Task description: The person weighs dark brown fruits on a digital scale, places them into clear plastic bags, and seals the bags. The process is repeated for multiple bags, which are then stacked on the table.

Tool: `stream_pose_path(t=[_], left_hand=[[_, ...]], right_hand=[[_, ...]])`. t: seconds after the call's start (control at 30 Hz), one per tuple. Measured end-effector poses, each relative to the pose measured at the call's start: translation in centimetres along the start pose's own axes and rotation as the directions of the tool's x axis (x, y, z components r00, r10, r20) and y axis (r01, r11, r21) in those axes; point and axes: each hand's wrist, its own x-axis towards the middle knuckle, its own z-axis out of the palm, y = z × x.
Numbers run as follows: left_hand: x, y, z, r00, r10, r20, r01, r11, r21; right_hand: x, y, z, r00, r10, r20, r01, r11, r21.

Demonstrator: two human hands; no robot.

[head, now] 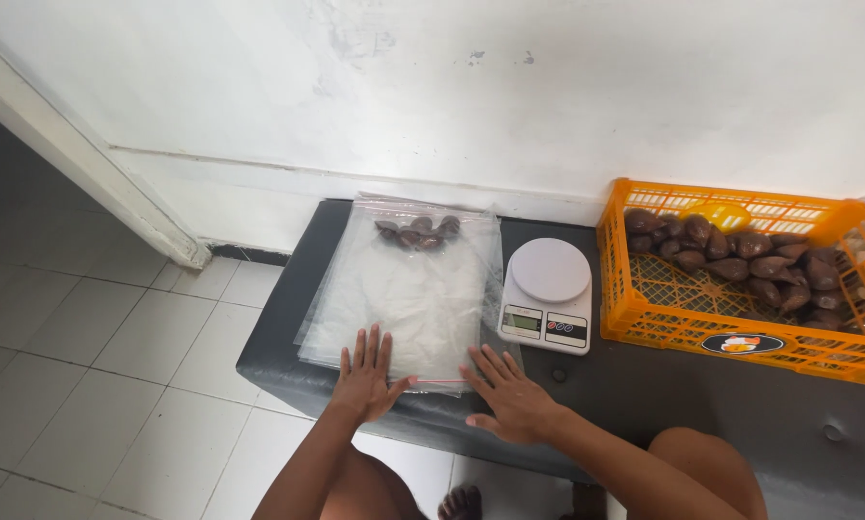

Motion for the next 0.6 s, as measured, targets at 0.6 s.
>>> stream_pose_path(t=[0.6], left_hand=[[12.4,12.7,-4.3,0.766,0.358,-0.534,-0.471,0.878,-0.086]], right_hand=[[-0.4,5.6,0.0,0.781,0.618,-0.094,-0.515,0.721,0.464]])
